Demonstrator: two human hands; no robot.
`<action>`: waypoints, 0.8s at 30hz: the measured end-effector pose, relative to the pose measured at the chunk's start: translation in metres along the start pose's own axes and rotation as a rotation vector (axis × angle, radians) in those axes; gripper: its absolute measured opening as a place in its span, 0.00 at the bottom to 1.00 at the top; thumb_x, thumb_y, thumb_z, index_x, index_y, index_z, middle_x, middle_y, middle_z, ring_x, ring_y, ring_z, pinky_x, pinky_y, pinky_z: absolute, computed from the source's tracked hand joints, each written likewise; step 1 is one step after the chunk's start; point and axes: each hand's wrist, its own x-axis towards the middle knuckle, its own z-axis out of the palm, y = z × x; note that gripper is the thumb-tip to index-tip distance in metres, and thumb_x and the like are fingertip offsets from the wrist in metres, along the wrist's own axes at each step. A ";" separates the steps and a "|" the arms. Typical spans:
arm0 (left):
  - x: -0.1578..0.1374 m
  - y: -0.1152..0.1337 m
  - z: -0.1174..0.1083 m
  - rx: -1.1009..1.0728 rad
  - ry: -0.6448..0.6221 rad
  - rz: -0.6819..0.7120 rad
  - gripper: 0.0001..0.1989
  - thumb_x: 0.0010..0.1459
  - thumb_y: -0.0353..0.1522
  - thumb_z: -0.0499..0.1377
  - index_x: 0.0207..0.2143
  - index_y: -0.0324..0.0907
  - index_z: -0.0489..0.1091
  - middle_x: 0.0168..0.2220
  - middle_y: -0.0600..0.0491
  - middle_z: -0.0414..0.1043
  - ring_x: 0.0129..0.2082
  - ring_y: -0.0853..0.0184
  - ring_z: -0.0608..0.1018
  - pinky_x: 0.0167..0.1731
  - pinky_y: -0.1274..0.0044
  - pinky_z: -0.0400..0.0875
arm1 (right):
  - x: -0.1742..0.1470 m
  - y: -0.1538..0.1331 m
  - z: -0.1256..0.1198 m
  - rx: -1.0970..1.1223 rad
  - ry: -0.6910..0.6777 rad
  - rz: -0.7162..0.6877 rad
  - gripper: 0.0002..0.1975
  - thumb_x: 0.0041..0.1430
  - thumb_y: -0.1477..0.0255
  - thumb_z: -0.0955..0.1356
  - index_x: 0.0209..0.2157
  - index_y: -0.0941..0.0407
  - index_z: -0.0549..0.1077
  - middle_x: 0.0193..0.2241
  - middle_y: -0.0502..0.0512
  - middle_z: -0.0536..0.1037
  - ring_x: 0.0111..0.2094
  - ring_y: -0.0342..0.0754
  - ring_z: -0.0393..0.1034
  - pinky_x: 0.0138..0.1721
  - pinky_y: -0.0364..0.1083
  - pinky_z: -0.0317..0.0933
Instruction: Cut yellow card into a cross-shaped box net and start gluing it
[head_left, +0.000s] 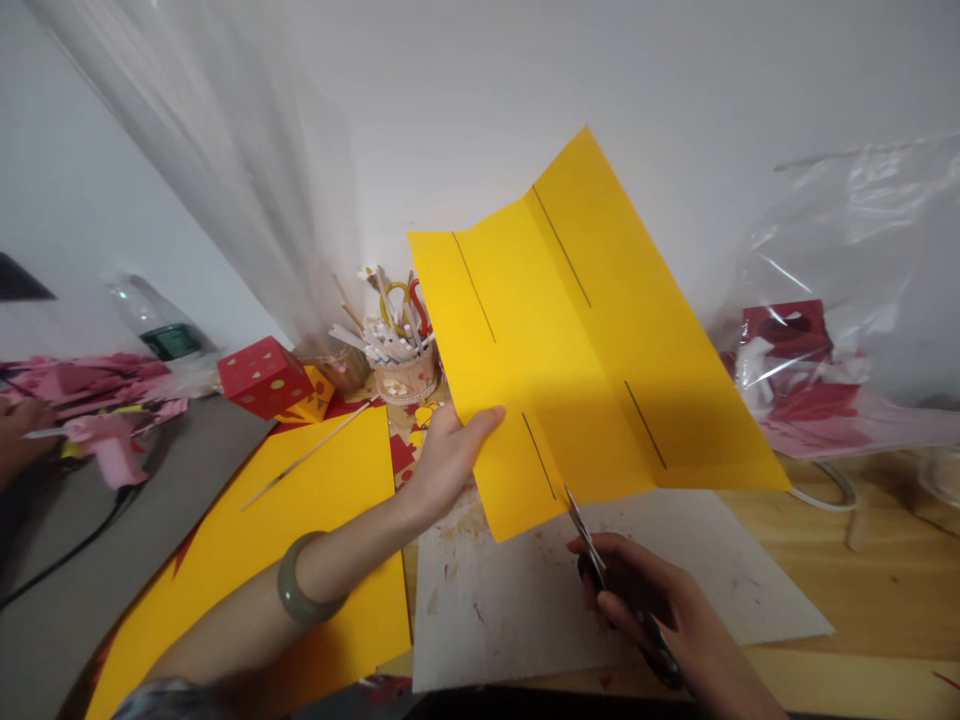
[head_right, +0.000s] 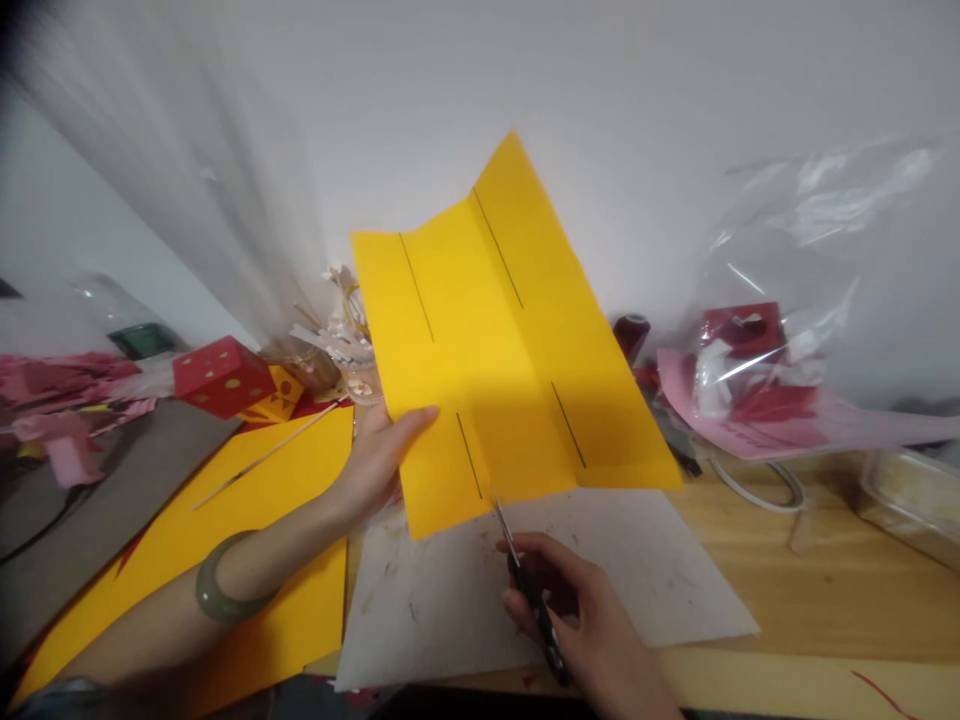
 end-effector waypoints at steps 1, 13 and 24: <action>0.000 0.000 0.000 0.003 0.002 0.001 0.11 0.53 0.33 0.60 0.39 0.41 0.74 0.38 0.51 0.78 0.33 0.64 0.78 0.32 0.76 0.70 | 0.000 -0.001 0.001 0.011 0.020 -0.002 0.19 0.52 0.57 0.67 0.41 0.55 0.73 0.24 0.51 0.70 0.26 0.47 0.64 0.31 0.46 0.59; 0.000 -0.001 -0.001 -0.030 -0.021 0.007 0.11 0.53 0.32 0.60 0.40 0.42 0.73 0.36 0.52 0.78 0.33 0.65 0.77 0.32 0.77 0.69 | -0.001 -0.002 0.004 0.081 0.087 0.000 0.19 0.49 0.57 0.69 0.39 0.54 0.75 0.23 0.50 0.70 0.25 0.46 0.64 0.30 0.44 0.59; -0.001 0.001 -0.001 0.014 -0.011 -0.004 0.09 0.53 0.33 0.59 0.37 0.41 0.73 0.39 0.50 0.77 0.34 0.64 0.78 0.34 0.75 0.70 | -0.001 -0.001 0.002 0.060 0.070 -0.014 0.19 0.50 0.56 0.68 0.39 0.54 0.74 0.23 0.50 0.70 0.25 0.46 0.63 0.30 0.46 0.61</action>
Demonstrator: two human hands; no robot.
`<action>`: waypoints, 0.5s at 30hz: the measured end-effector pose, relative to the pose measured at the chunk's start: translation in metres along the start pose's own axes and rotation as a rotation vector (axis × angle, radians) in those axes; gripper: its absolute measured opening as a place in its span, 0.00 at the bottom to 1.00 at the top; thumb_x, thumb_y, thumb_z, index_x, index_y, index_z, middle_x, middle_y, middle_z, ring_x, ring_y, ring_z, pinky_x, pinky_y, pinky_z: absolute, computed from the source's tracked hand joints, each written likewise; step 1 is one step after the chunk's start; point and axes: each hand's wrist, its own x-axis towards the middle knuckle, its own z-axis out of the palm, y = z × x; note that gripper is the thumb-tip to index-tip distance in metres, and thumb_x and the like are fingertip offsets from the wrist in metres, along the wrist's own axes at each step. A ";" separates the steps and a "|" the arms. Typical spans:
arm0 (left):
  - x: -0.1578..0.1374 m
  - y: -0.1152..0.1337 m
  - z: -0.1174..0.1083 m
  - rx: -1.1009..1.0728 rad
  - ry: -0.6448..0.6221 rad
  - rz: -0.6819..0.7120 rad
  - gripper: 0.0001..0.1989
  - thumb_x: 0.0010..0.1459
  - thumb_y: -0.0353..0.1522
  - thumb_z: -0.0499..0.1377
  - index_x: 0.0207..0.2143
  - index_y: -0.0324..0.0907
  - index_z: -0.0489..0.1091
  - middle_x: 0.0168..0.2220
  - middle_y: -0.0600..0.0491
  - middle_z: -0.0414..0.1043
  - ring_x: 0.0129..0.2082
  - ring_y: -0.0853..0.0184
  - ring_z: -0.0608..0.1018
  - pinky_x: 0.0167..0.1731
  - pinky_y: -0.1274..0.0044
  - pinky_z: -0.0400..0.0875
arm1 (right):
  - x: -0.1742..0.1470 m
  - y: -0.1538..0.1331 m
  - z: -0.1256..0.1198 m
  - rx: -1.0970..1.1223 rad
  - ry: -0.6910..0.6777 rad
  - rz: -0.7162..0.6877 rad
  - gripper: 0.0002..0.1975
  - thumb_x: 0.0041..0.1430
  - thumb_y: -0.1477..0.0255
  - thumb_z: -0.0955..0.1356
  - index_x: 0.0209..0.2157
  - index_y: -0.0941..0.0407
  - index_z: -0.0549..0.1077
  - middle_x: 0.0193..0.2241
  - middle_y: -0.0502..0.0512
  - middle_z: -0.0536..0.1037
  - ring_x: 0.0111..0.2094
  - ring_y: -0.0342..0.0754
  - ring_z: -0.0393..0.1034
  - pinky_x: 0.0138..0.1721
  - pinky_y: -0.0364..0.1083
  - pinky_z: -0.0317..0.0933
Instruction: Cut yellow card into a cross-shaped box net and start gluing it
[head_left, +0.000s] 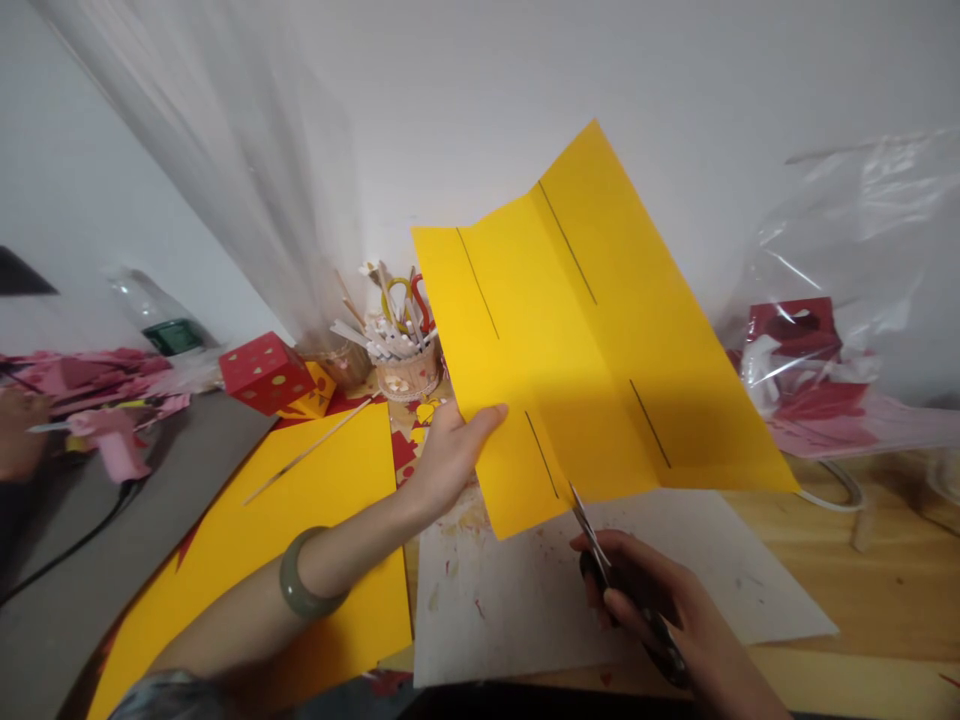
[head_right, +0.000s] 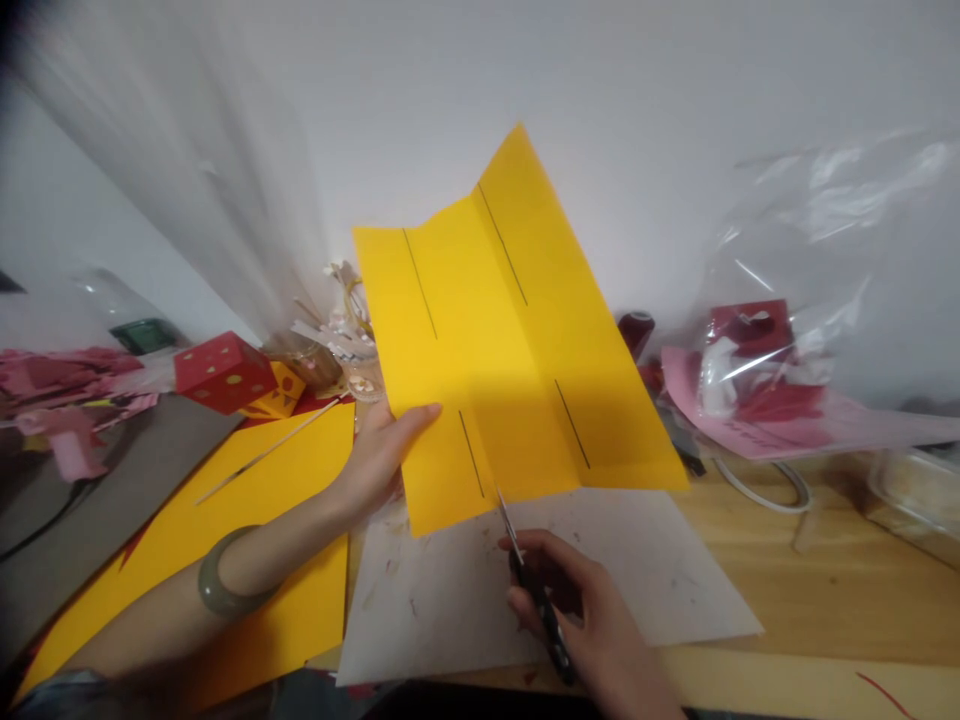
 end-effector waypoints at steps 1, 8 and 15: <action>0.000 0.000 0.000 0.001 0.005 -0.002 0.10 0.53 0.33 0.59 0.38 0.41 0.73 0.39 0.50 0.77 0.34 0.64 0.78 0.34 0.75 0.70 | 0.000 -0.001 0.000 0.006 -0.002 -0.001 0.19 0.50 0.55 0.68 0.39 0.54 0.74 0.23 0.50 0.70 0.24 0.46 0.63 0.30 0.46 0.61; 0.000 0.000 0.001 0.017 0.037 -0.031 0.10 0.52 0.33 0.60 0.37 0.40 0.74 0.37 0.50 0.78 0.32 0.64 0.78 0.32 0.76 0.71 | 0.003 -0.003 -0.002 0.013 -0.098 0.011 0.21 0.51 0.54 0.67 0.40 0.55 0.73 0.24 0.51 0.69 0.25 0.46 0.63 0.29 0.45 0.60; -0.002 0.000 0.003 0.010 0.063 -0.054 0.11 0.51 0.33 0.62 0.39 0.41 0.74 0.36 0.52 0.79 0.32 0.64 0.79 0.33 0.76 0.71 | 0.000 -0.008 -0.002 0.050 -0.133 0.011 0.21 0.52 0.54 0.67 0.40 0.57 0.71 0.25 0.50 0.68 0.26 0.44 0.62 0.28 0.43 0.56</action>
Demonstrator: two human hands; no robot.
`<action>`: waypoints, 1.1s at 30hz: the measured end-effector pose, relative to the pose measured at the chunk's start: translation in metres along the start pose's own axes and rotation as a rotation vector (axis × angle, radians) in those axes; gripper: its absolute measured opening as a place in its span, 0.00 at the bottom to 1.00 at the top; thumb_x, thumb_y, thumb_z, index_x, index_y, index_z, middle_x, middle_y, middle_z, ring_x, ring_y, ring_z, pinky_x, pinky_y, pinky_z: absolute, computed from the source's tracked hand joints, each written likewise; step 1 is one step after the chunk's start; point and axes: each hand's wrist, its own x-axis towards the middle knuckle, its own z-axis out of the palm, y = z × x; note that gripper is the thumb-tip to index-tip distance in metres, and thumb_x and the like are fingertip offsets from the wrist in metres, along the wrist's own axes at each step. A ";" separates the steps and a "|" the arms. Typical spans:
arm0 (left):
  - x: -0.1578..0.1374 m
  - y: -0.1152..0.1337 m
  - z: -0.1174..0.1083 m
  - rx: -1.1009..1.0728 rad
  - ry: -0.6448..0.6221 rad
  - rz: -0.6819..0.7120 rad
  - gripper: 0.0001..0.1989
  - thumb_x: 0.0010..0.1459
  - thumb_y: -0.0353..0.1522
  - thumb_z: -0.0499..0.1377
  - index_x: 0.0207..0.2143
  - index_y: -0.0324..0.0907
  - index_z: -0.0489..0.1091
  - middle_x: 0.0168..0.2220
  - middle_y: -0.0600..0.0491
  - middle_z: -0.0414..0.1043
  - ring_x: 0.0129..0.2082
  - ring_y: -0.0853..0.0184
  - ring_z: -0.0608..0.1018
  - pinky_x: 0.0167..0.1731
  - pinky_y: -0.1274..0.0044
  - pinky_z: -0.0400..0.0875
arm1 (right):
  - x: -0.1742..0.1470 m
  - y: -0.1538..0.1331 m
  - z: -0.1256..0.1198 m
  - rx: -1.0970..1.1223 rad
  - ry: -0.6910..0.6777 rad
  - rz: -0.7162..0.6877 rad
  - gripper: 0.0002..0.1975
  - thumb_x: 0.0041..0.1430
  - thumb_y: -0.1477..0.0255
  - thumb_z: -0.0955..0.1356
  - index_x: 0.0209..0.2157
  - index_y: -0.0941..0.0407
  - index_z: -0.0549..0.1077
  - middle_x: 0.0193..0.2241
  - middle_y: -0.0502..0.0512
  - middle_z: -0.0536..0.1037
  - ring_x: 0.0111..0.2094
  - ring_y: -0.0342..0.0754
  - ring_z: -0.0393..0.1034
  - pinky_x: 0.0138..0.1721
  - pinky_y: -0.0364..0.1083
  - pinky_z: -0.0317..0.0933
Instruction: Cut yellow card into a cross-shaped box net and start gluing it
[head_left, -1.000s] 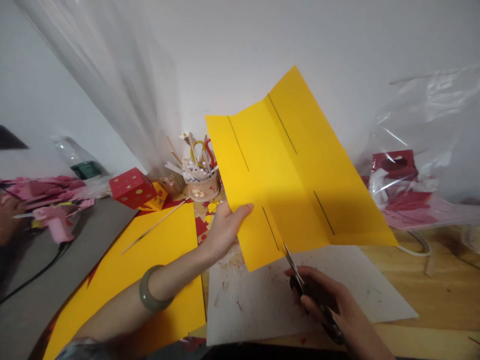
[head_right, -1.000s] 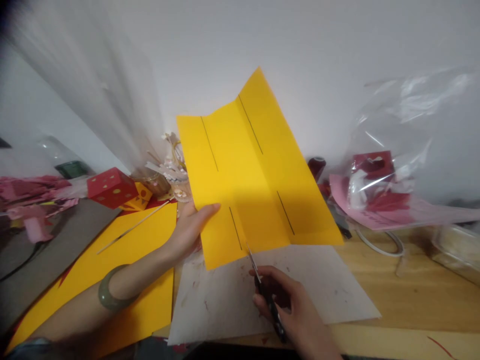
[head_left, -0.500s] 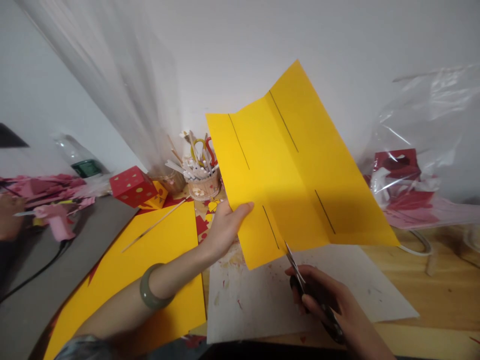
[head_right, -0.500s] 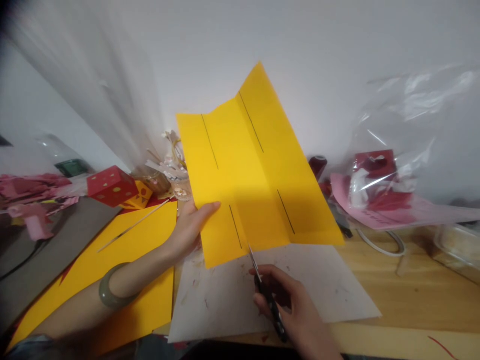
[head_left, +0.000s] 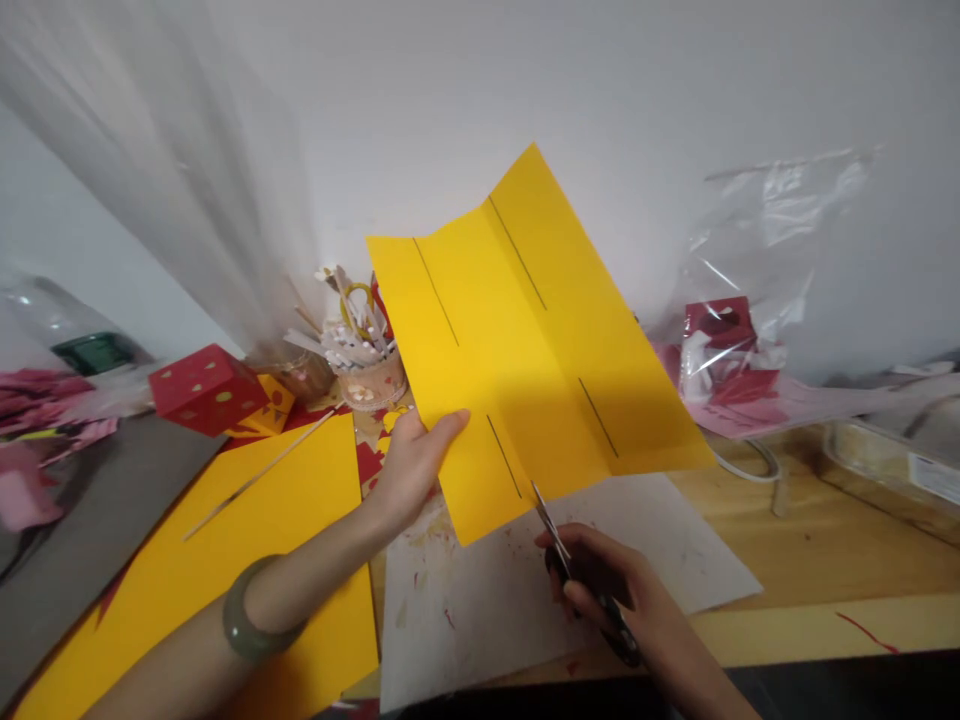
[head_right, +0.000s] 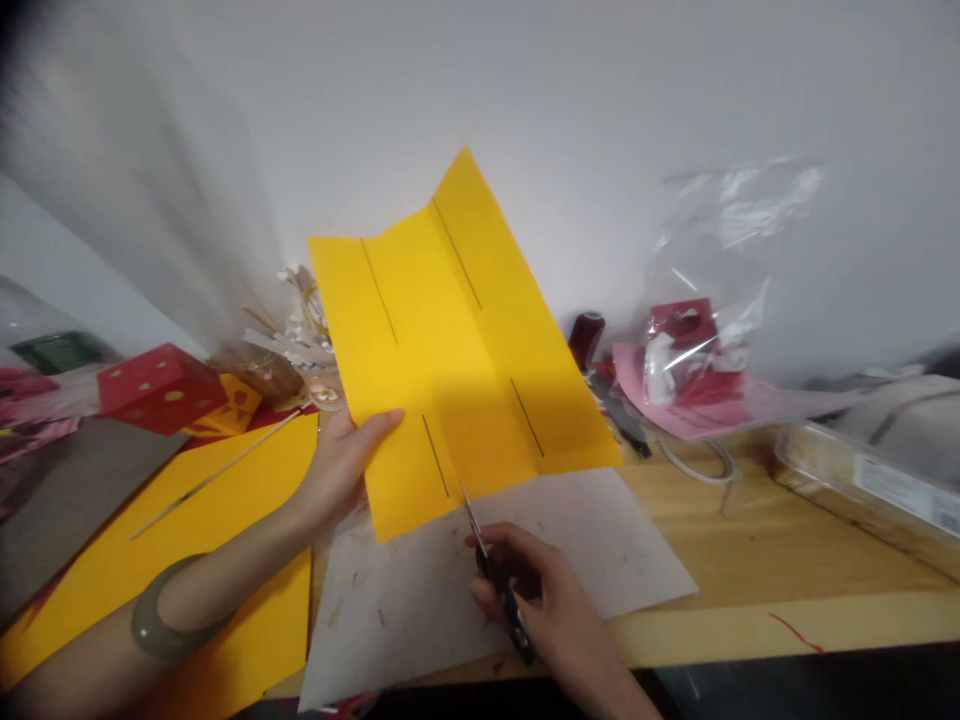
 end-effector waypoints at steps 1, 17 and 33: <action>0.000 0.000 0.000 0.007 0.004 -0.007 0.12 0.51 0.33 0.62 0.39 0.41 0.74 0.36 0.51 0.79 0.32 0.63 0.79 0.32 0.76 0.71 | 0.000 0.000 0.000 -0.008 0.009 -0.008 0.21 0.52 0.54 0.67 0.39 0.57 0.72 0.25 0.50 0.68 0.25 0.44 0.62 0.27 0.43 0.56; 0.002 0.000 0.000 0.052 0.004 0.040 0.13 0.51 0.32 0.61 0.41 0.41 0.73 0.37 0.51 0.79 0.34 0.63 0.79 0.35 0.75 0.71 | 0.001 0.001 -0.001 0.066 -0.034 -0.021 0.24 0.51 0.50 0.66 0.38 0.56 0.71 0.23 0.49 0.67 0.24 0.43 0.59 0.26 0.43 0.54; 0.002 -0.001 -0.001 0.070 -0.012 0.043 0.09 0.52 0.33 0.61 0.37 0.41 0.74 0.37 0.52 0.78 0.35 0.64 0.79 0.35 0.76 0.71 | 0.001 0.009 -0.004 0.041 -0.040 -0.035 0.23 0.53 0.51 0.66 0.41 0.55 0.71 0.24 0.50 0.68 0.25 0.44 0.60 0.28 0.44 0.56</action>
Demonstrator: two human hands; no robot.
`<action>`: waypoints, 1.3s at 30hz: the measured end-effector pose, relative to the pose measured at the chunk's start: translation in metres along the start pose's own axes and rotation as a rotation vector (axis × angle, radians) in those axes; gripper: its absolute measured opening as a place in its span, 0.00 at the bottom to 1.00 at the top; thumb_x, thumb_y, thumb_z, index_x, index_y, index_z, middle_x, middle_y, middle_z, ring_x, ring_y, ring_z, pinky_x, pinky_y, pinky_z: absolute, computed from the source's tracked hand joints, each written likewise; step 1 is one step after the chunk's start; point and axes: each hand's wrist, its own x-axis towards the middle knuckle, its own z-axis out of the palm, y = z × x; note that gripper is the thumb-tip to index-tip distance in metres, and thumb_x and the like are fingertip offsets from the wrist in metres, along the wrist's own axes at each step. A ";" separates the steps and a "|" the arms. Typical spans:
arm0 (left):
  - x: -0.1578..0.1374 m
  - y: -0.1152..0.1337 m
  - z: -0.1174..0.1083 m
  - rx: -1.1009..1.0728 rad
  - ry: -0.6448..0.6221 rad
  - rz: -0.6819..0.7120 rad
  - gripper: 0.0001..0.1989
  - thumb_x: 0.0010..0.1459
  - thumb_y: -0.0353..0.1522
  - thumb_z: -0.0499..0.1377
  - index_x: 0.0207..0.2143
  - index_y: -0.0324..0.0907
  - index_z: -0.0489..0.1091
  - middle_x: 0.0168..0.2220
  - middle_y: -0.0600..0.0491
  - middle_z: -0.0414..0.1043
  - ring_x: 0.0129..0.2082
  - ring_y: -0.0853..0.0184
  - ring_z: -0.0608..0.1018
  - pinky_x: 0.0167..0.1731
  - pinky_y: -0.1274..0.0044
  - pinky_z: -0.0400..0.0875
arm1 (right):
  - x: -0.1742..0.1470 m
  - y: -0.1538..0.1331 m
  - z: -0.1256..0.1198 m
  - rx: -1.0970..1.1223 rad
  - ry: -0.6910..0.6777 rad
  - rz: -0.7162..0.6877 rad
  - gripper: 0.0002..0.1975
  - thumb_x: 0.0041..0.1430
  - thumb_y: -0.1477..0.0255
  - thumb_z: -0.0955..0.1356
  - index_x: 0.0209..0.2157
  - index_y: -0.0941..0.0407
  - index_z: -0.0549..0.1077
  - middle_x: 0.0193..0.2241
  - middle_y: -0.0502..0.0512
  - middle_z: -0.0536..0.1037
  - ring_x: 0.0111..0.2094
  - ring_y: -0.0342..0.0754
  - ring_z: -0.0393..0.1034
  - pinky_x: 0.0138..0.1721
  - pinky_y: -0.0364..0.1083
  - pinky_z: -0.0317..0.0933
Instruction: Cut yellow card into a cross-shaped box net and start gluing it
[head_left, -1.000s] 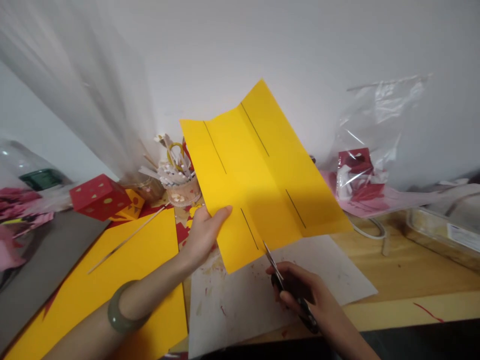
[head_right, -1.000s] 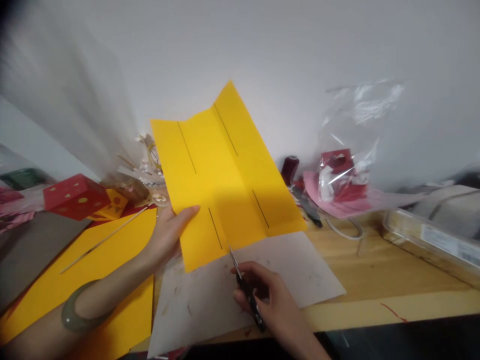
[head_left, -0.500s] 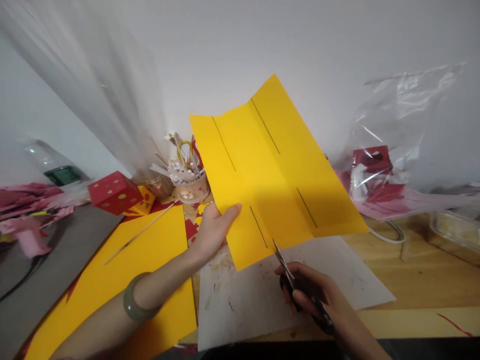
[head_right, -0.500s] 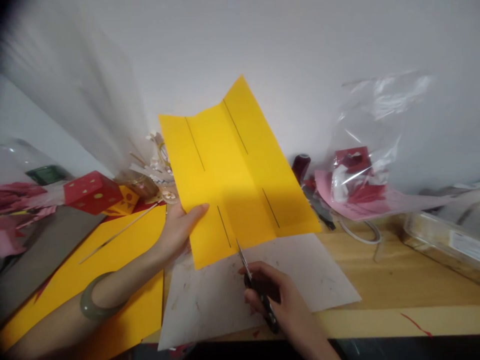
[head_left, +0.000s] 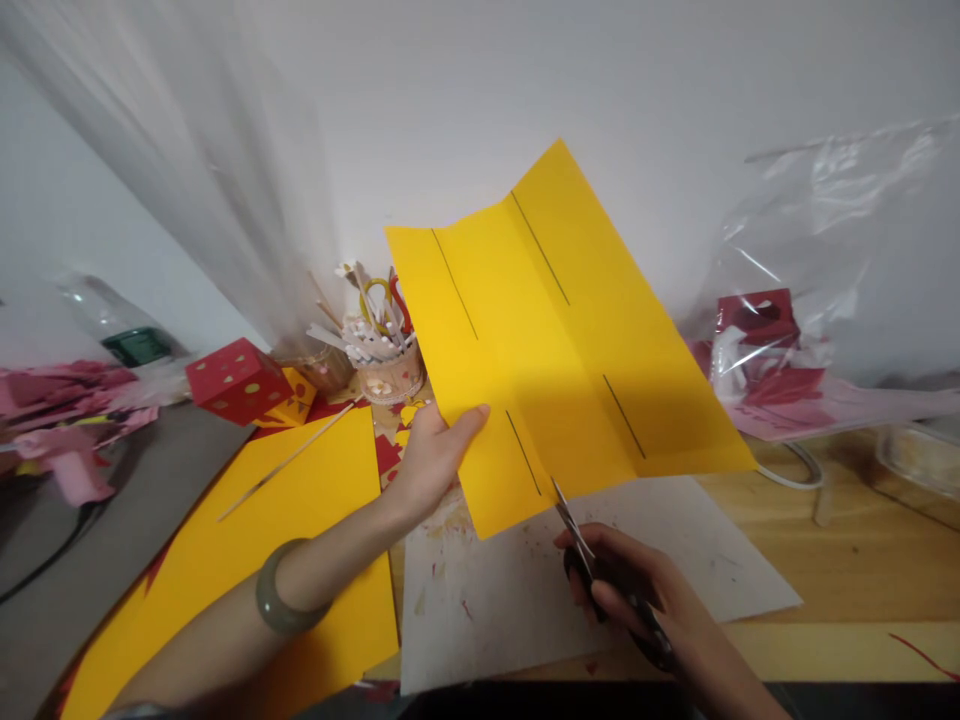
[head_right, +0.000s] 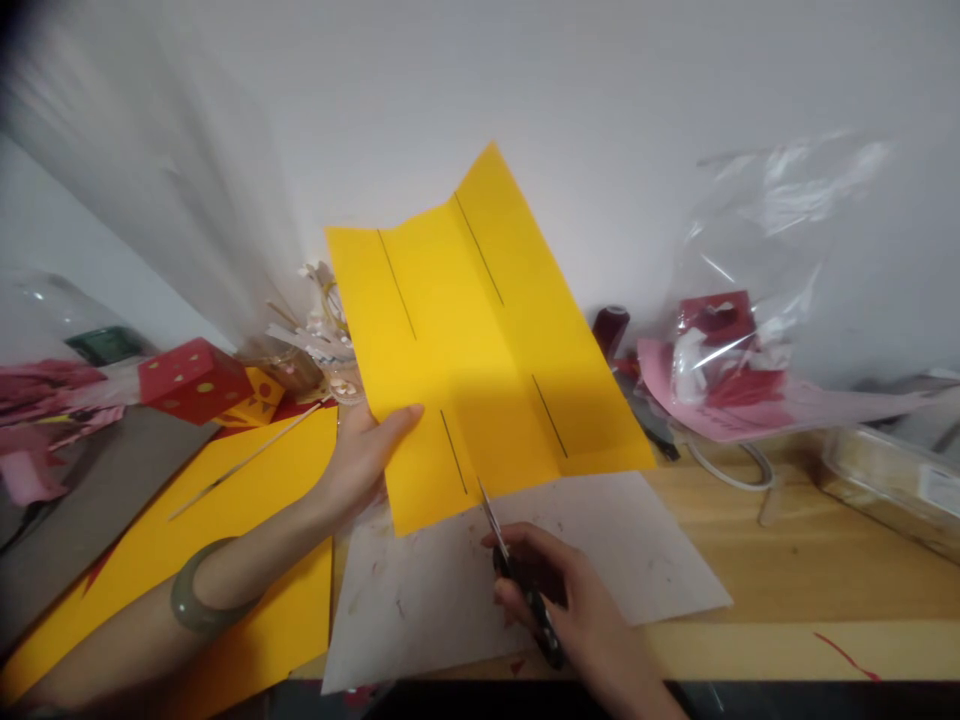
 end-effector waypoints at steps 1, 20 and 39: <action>0.000 0.000 0.000 0.001 0.003 0.000 0.09 0.52 0.33 0.60 0.36 0.40 0.74 0.36 0.51 0.78 0.34 0.64 0.78 0.35 0.76 0.71 | 0.000 0.000 0.000 -0.001 0.002 -0.001 0.23 0.53 0.51 0.66 0.40 0.55 0.71 0.24 0.50 0.68 0.25 0.44 0.60 0.28 0.44 0.56; 0.001 -0.001 -0.001 0.011 -0.004 0.006 0.08 0.52 0.33 0.60 0.34 0.40 0.74 0.37 0.50 0.77 0.33 0.65 0.78 0.32 0.77 0.70 | 0.001 -0.002 0.001 0.003 -0.007 -0.008 0.24 0.52 0.50 0.65 0.41 0.55 0.70 0.24 0.49 0.67 0.25 0.44 0.60 0.27 0.44 0.54; 0.000 -0.001 -0.002 0.032 -0.006 0.006 0.08 0.53 0.34 0.59 0.35 0.40 0.74 0.38 0.50 0.77 0.33 0.65 0.78 0.33 0.77 0.70 | 0.002 -0.006 0.002 -0.027 0.025 0.018 0.25 0.51 0.49 0.66 0.40 0.56 0.71 0.24 0.50 0.68 0.25 0.44 0.61 0.27 0.44 0.56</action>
